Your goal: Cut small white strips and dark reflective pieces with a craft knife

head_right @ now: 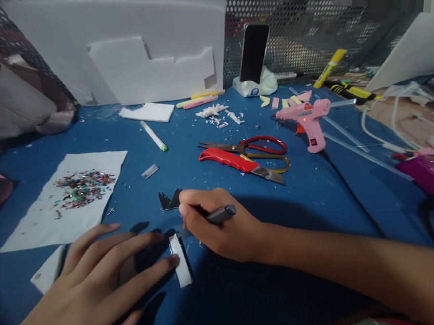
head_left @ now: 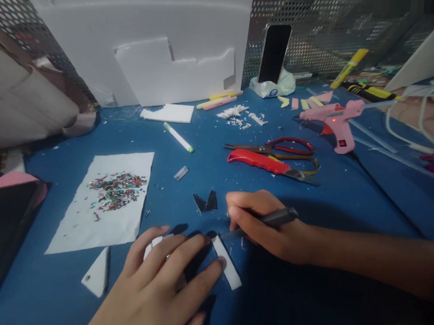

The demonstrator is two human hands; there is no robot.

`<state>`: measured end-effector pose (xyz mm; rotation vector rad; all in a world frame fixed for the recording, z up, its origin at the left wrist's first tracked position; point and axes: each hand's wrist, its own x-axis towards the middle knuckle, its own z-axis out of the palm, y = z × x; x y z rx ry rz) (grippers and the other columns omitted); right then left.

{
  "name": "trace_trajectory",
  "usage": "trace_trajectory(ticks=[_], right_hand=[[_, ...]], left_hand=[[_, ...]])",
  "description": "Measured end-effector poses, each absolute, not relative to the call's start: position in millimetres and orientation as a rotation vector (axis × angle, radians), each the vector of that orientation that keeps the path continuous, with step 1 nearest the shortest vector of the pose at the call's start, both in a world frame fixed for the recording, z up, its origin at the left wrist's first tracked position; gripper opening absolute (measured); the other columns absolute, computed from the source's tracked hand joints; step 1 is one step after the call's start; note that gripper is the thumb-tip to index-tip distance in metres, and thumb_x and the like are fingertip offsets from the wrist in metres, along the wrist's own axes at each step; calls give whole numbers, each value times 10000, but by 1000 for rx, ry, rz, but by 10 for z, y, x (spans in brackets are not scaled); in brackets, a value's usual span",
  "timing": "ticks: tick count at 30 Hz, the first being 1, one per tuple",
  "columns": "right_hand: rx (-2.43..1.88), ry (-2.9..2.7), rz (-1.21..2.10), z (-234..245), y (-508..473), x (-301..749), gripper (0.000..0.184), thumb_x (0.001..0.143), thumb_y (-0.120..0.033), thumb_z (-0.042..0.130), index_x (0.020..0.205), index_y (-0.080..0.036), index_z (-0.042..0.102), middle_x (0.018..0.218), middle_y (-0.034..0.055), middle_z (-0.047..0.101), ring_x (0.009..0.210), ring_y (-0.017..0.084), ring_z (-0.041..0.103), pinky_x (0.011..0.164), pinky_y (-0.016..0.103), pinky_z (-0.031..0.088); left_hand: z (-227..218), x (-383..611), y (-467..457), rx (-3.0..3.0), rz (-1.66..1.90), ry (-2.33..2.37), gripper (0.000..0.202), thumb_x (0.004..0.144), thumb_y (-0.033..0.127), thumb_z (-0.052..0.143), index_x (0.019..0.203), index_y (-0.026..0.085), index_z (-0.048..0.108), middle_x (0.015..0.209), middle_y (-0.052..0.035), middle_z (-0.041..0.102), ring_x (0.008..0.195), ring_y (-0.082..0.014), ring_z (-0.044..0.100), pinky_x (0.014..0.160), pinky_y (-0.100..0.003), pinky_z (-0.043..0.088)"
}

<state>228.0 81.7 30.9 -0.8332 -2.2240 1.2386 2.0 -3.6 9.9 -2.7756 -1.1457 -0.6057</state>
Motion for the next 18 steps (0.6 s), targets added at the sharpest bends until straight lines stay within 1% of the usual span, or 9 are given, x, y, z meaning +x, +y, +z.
trace_trajectory(ticks=[6, 18], right_hand=[[-811, -2193, 1286, 320, 815, 2277, 293, 967, -205, 388, 700, -139, 489, 576, -45, 452, 515, 63, 435, 490, 193, 327], [-766, -2201, 1289, 316, 805, 2293, 308, 956, -175, 392, 665, -133, 486, 574, -40, 475, 517, 55, 454, 498, 182, 337]], left_hand=[[92, 22, -30, -2759, -605, -1145, 350, 879, 393, 408, 1164, 340, 603, 1206, -22, 536, 1049, -219, 467, 1072, -434, 175], [75, 21, -28, -2773, -624, -1141, 357, 870, 394, 425, 1172, 337, 605, 1221, -30, 529, 1068, -224, 456, 1081, -436, 159]])
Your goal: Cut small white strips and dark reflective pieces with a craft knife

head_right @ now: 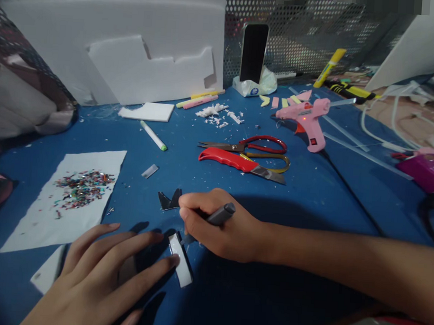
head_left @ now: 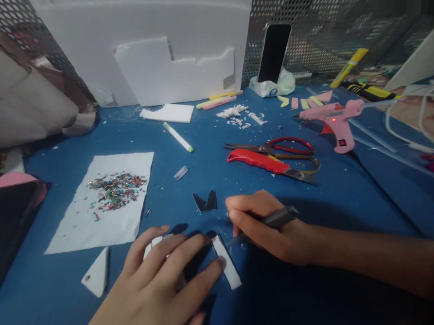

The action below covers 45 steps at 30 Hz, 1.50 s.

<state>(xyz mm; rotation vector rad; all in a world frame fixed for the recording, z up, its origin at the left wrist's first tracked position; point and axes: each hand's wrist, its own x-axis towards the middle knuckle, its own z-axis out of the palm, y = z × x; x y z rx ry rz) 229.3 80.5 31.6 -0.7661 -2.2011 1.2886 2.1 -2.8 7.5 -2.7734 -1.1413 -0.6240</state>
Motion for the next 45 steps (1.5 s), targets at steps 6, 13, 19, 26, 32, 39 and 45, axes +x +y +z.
trace_trajectory(ticks=[6, 13, 19, 26, 32, 39, 45], right_hand=[[-778, -2246, 1292, 311, 795, 2299, 320, 962, -197, 376, 661, -140, 471, 595, -21, 511, 555, 71, 481, 531, 195, 360], [-758, -2300, 1293, 311, 807, 2308, 315, 957, -218, 367, 663, -145, 453, 602, -23, 487, 555, 72, 449, 525, 205, 339], [-702, -2316, 1352, 347, 812, 2305, 312, 938, -217, 368, 637, -150, 417, 571, -34, 424, 528, 69, 417, 500, 206, 316], [-627, -2324, 1394, 337, 826, 2306, 311, 933, -201, 369, 625, -160, 373, 553, -41, 403, 515, 64, 417, 503, 200, 320], [-581, -2323, 1414, 310, 819, 2313, 318, 926, -201, 373, 610, -162, 361, 533, -46, 383, 490, 61, 396, 490, 201, 311], [-514, -2349, 1441, 317, 839, 2304, 302, 902, -170, 381, 600, -155, 373, 531, -55, 346, 484, 56, 374, 496, 206, 294], [-419, -2353, 1488, 326, 834, 2310, 284, 892, -187, 379, 610, -159, 370, 554, -42, 378, 504, 62, 398, 510, 204, 312]], left_hand=[[83, 11, -38, -2779, -626, -1148, 361, 864, 359, 419, 1173, 330, 604, 1226, -29, 525, 1066, -226, 460, 1074, -444, 166], [89, 17, -30, -2769, -635, -1152, 346, 883, 374, 412, 1164, 333, 609, 1217, -23, 530, 1064, -214, 459, 1085, -425, 161], [81, 12, -42, -2763, -628, -1145, 346, 890, 389, 400, 1159, 339, 611, 1213, -25, 534, 1061, -220, 461, 1079, -432, 164], [86, 28, -24, -2760, -637, -1141, 343, 890, 385, 400, 1152, 339, 617, 1206, -29, 532, 1063, -221, 458, 1076, -430, 167], [63, 16, -26, -2767, -640, -1140, 353, 882, 385, 408, 1164, 336, 614, 1214, -32, 530, 1062, -226, 458, 1074, -439, 167], [63, 9, -41, -2769, -639, -1134, 356, 880, 388, 412, 1170, 336, 612, 1213, -35, 531, 1063, -230, 455, 1077, -444, 159], [69, 14, -27, -2771, -638, -1139, 354, 876, 384, 424, 1172, 337, 612, 1203, -35, 532, 1058, -228, 452, 1075, -438, 160]])
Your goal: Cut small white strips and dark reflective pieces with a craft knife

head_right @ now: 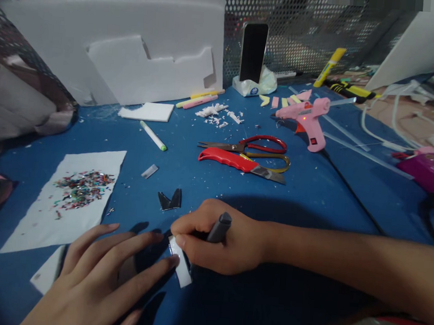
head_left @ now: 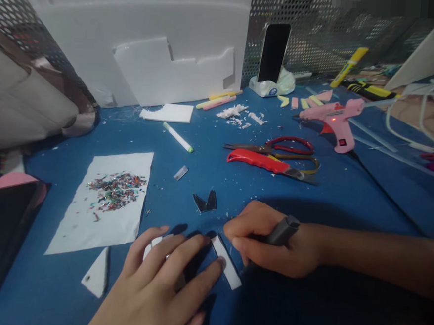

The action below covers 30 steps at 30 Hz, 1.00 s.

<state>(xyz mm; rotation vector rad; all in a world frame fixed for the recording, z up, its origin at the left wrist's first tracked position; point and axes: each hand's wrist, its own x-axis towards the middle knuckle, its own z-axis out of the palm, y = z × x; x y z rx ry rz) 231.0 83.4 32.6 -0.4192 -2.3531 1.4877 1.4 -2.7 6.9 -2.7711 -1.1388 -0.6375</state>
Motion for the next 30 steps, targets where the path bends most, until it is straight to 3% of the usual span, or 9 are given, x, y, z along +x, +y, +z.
trace_trajectory(ticks=[18, 30], right_hand=[[-325, -2394, 1542, 313, 833, 2300, 290, 870, -209, 410, 601, -178, 304, 512, -56, 345, 468, 53, 348, 471, 185, 279], [-374, -2343, 1541, 324, 837, 2300, 282, 888, -187, 382, 607, -163, 371, 558, -37, 413, 508, 62, 411, 513, 193, 330]], left_hand=[[65, 11, -30, -2765, -634, -1134, 350, 893, 380, 402, 1175, 332, 604, 1204, -33, 533, 1049, -222, 473, 1063, -439, 193], [74, 14, -33, -2774, -630, -1133, 357, 883, 378, 414, 1187, 336, 597, 1206, -34, 532, 1054, -222, 466, 1071, -439, 175]])
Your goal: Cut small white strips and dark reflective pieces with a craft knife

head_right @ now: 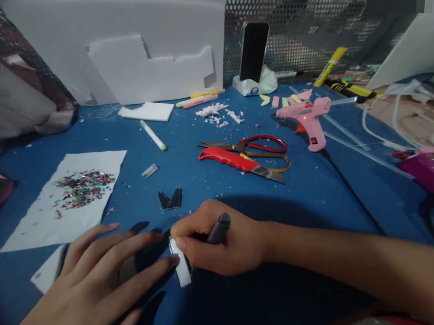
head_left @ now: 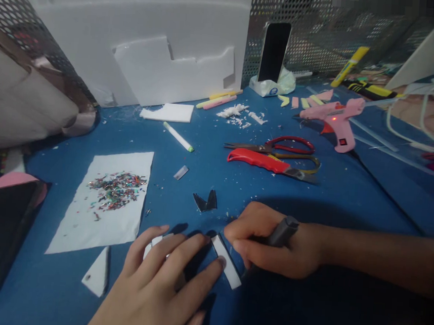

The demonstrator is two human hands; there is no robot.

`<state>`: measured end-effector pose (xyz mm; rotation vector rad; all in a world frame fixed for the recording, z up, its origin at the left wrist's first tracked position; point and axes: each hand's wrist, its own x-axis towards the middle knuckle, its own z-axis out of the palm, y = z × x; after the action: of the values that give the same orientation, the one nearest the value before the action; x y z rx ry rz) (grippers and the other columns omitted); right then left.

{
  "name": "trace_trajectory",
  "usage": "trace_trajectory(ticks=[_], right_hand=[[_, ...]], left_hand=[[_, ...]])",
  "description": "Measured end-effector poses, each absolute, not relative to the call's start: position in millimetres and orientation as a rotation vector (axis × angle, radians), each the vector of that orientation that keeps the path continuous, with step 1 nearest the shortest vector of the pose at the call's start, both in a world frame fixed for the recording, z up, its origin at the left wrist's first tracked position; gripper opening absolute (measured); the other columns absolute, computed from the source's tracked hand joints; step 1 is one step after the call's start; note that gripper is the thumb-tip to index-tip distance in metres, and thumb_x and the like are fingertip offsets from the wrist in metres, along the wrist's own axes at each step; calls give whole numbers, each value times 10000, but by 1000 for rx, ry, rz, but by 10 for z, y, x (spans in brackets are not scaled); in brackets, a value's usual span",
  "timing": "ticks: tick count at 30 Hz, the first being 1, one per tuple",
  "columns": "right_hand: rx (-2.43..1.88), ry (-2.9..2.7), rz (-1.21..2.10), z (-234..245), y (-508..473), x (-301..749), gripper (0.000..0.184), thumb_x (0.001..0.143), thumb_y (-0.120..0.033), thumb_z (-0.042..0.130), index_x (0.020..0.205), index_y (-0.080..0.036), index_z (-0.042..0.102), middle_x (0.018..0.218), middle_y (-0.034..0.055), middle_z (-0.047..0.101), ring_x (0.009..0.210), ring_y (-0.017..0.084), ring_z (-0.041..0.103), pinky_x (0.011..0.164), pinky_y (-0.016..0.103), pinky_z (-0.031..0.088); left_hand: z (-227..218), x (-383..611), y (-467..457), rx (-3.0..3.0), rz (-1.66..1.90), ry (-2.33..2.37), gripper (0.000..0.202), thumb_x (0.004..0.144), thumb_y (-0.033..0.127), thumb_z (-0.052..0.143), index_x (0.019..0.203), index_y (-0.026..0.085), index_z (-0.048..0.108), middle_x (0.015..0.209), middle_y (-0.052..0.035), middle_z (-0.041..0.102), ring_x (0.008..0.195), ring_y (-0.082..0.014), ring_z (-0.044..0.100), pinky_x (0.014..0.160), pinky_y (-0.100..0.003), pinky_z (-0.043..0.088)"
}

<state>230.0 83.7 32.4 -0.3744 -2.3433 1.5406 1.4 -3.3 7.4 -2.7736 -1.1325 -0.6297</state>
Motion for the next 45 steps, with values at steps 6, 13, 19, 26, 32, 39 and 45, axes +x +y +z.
trace_trajectory(ticks=[6, 13, 19, 26, 32, 39, 45], right_hand=[[-444, -2330, 1500, 321, 847, 2303, 295, 893, -169, 383, 598, -161, 369, 549, -49, 377, 500, 57, 384, 510, 197, 318], [-523, -2336, 1467, 316, 823, 2316, 306, 906, -180, 389, 601, -160, 380, 549, -48, 384, 498, 61, 383, 502, 206, 310], [-745, -2176, 1324, 332, 821, 2301, 317, 939, -177, 392, 629, -141, 450, 580, -34, 457, 524, 63, 431, 503, 196, 322], [-793, -1926, 1408, 264, 824, 2267, 173, 966, -293, 448, 889, -146, 499, 704, -15, 545, 600, 81, 499, 551, 193, 394], [-711, -2002, 1467, 270, 816, 2250, 135, 940, -281, 509, 951, -147, 521, 809, 3, 594, 640, 72, 487, 578, 172, 387], [-726, -2072, 1474, 307, 813, 2247, 168, 951, -312, 471, 954, -148, 508, 729, -26, 506, 616, 77, 471, 557, 176, 375], [-775, -2037, 1490, 286, 805, 2240, 161, 953, -312, 460, 932, -156, 495, 820, 9, 561, 693, 96, 549, 596, 190, 414]], left_hand=[[76, 14, -32, -2772, -640, -1134, 353, 880, 380, 416, 1170, 331, 610, 1209, -35, 531, 1058, -221, 465, 1076, -439, 169], [78, 15, -36, -2767, -630, -1140, 354, 877, 383, 411, 1166, 330, 609, 1216, -31, 532, 1065, -226, 463, 1075, -443, 171], [75, 18, -26, -2770, -636, -1138, 357, 874, 391, 419, 1172, 333, 607, 1223, -29, 532, 1066, -222, 455, 1084, -436, 157], [105, 26, -45, -2760, -624, -1133, 358, 886, 387, 412, 1187, 334, 598, 1222, -43, 528, 1072, -226, 461, 1078, -435, 175], [150, 141, -119, -2731, -687, -1123, 308, 891, 293, 528, 1141, 462, 585, 1253, -2, 513, 1112, -181, 472, 1092, -440, 225], [114, 146, -92, -2796, -670, -873, 334, 888, 324, 563, 1187, 473, 546, 1336, 43, 494, 1247, -155, 410, 1145, -409, 164], [81, 143, -63, -2805, -659, -883, 312, 957, 469, 365, 1175, 416, 582, 1332, -8, 497, 1279, -187, 385, 1139, -427, 160]])
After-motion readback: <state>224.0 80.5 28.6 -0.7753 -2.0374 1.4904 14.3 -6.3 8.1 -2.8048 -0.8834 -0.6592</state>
